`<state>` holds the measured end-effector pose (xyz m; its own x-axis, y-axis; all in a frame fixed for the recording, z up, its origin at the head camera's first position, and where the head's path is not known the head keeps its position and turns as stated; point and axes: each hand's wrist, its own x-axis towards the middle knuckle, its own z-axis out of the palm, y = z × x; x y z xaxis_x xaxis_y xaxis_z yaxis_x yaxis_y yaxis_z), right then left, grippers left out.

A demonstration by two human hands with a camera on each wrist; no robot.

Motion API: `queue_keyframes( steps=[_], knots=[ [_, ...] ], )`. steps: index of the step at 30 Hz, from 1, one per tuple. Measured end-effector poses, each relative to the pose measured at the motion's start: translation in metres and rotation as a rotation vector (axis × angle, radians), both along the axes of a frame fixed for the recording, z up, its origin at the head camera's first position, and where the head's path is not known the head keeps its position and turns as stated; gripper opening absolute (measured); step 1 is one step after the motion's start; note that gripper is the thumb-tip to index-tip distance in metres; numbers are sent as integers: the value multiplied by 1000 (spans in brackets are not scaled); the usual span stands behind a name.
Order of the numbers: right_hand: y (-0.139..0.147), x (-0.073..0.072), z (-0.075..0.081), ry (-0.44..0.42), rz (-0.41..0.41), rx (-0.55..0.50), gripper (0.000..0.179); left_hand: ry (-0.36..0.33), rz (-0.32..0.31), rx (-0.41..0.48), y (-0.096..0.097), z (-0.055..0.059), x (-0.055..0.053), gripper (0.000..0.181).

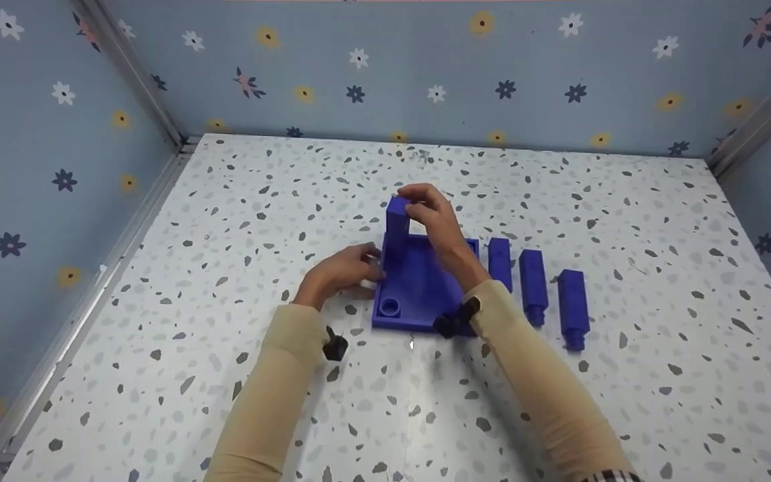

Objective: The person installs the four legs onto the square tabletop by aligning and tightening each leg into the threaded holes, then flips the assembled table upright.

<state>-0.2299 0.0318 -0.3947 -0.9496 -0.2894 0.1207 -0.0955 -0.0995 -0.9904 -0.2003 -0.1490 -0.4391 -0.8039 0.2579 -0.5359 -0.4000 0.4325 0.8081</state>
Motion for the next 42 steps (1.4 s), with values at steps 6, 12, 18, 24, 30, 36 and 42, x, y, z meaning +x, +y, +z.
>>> queue_keyframes(
  steps=[6,12,18,24,30,36,42],
  knots=[
    [1,-4,-1,-42,88,-23,37,6,-6,10,0,0,1,54],
    [1,-10,-8,-57,132,-28,39,-2,2,36,0,1,2,55],
    [0,-21,-23,-64,131,-37,38,25,-17,7,0,0,3,54],
    [1,-21,-24,-71,107,-56,35,35,-15,1,0,-1,3,54],
    [4,-19,-25,-26,100,-22,32,42,-24,-5,-1,0,3,53],
    [6,-18,-26,7,100,-9,31,43,-21,7,-1,0,2,52],
    [9,-17,-27,24,87,17,28,36,-10,23,-1,0,1,51]
  ],
)
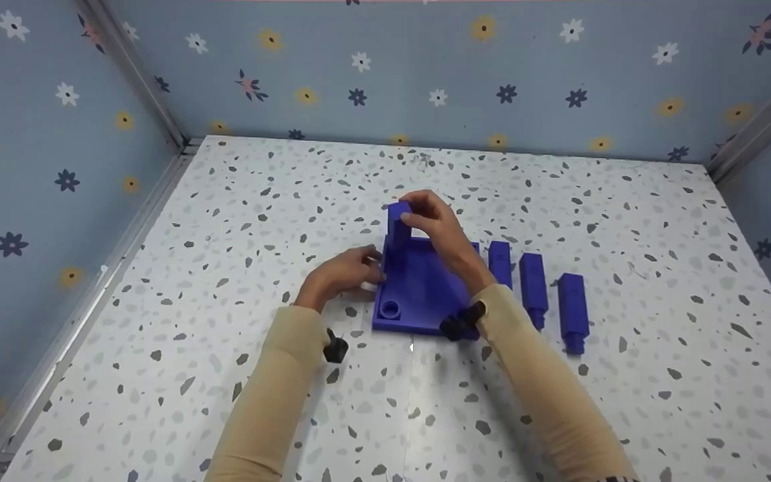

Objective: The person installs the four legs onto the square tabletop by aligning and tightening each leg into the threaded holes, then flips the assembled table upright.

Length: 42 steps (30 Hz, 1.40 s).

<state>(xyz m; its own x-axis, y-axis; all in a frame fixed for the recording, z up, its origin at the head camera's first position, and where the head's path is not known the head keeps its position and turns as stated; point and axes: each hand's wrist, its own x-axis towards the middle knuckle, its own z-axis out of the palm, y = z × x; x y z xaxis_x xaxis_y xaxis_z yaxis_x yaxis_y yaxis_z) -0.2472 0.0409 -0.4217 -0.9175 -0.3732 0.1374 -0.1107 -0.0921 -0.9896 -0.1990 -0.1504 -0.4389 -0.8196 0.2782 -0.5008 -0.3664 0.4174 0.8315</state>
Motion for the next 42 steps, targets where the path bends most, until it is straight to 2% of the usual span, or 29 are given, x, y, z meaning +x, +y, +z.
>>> queue_keyframes(
  steps=[5,10,17,26,32,39,42],
  knots=[
    [1,3,1,-2,-4,14,28,-8,6,0,0,0,0,52],
    [1,7,4,33,-24,62,31,-20,16,0,1,0,1,55],
    [-4,26,24,77,-84,135,33,-24,16,-16,1,-3,0,58],
    [-8,31,25,108,-161,201,36,-28,10,6,0,-3,-2,59],
    [-11,32,25,141,-198,210,36,-11,2,-11,0,-2,-2,58],
    [-13,32,23,162,-208,206,37,-33,19,47,0,-1,-1,58],
    [-13,29,19,153,-210,199,38,-26,18,39,0,-2,0,58]
  ],
)
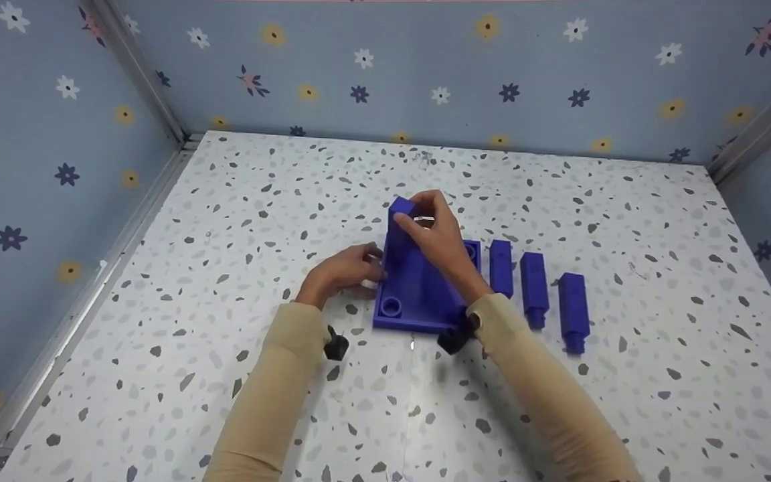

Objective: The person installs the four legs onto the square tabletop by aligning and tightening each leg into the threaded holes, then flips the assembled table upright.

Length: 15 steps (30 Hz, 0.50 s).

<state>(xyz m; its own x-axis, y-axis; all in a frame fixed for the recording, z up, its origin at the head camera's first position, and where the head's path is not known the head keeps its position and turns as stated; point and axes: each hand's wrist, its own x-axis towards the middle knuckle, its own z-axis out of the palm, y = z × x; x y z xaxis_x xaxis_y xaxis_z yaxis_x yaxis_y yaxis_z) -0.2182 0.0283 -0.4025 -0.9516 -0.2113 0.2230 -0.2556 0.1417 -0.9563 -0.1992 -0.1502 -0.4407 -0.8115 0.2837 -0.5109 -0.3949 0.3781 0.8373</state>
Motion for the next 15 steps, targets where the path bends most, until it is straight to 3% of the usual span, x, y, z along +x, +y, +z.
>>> queue_keyframes(
  steps=[6,15],
  knots=[
    [3,-18,-23,-36,-13,-9,37,10,-11,-8,0,1,0,57],
    [4,-24,-25,-131,6,-124,31,15,-14,-30,0,1,0,53]
  ],
)
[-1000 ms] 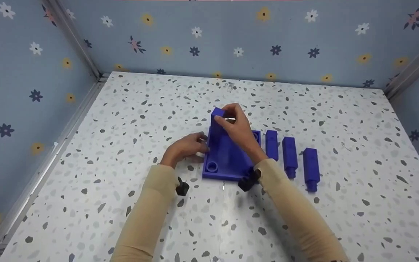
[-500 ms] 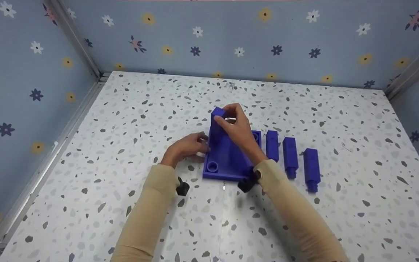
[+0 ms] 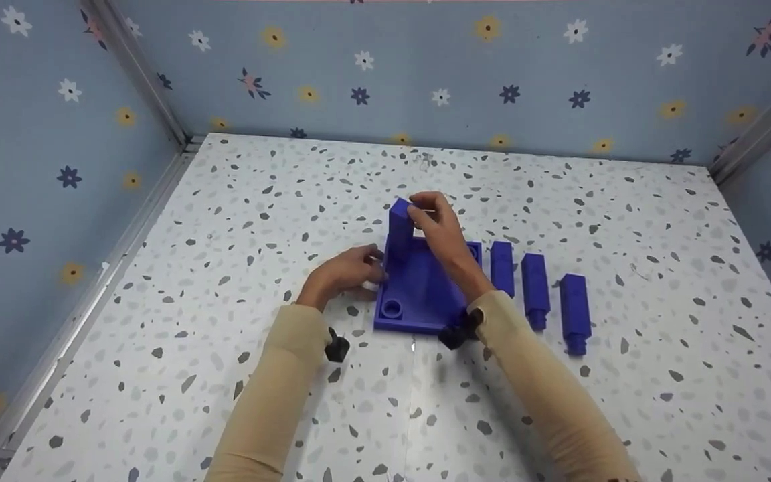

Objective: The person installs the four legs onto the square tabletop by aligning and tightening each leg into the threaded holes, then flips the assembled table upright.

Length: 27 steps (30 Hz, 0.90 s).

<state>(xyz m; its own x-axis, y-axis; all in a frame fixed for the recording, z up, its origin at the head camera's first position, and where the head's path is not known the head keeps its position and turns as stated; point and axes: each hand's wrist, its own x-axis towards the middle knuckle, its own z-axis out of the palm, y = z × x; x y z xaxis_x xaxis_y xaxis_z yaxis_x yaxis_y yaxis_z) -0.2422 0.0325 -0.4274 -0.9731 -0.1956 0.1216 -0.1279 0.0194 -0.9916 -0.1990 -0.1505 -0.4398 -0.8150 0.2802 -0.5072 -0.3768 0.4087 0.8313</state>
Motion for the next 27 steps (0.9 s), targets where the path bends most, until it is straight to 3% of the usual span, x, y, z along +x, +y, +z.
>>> queue_keyframes(
  steps=[6,17,27],
  knots=[
    [0,-3,2,-7,43,-52,29,-4,5,14,1,-1,0,52],
    [2,-10,3,-57,241,-133,35,-12,5,11,0,0,0,50],
    [0,-9,5,-76,229,-164,32,3,1,-22,1,1,1,50]
  ],
)
